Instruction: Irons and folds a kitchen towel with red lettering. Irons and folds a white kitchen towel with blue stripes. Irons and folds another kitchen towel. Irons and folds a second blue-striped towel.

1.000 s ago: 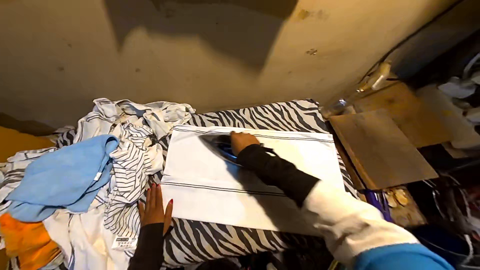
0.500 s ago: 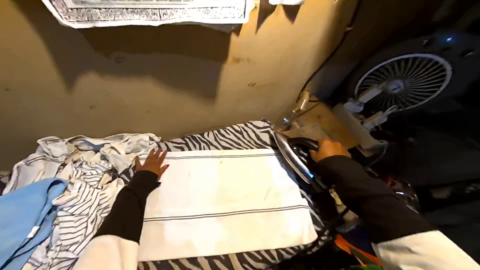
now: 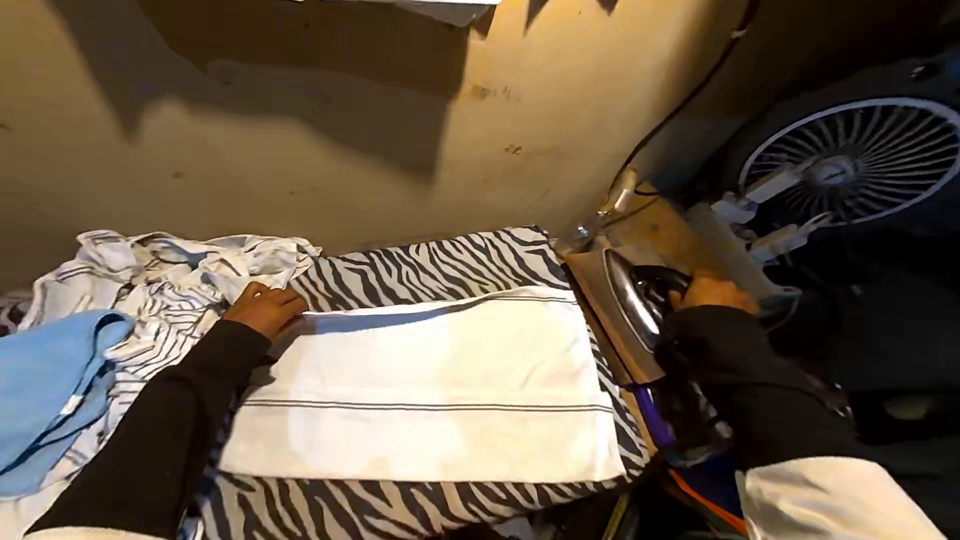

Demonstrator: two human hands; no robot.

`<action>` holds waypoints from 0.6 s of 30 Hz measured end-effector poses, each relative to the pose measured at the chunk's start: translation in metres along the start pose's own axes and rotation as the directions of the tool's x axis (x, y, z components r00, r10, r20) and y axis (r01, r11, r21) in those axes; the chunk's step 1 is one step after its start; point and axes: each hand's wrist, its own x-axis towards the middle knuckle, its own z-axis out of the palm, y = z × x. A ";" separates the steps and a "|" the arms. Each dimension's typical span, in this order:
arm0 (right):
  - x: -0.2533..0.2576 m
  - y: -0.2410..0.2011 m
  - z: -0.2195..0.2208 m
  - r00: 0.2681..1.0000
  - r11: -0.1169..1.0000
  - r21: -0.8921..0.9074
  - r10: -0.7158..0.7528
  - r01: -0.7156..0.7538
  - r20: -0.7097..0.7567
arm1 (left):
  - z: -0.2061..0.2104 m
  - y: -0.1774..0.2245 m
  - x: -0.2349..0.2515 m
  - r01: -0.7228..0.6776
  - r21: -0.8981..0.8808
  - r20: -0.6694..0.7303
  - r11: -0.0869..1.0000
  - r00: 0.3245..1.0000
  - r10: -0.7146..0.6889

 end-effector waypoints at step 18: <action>-0.115 0.013 0.118 0.548 0.549 0.089 -0.779 0.831 -0.304 | 0.070 -0.018 -0.113 0.004 -0.177 -0.132 0.984 0.991 -0.028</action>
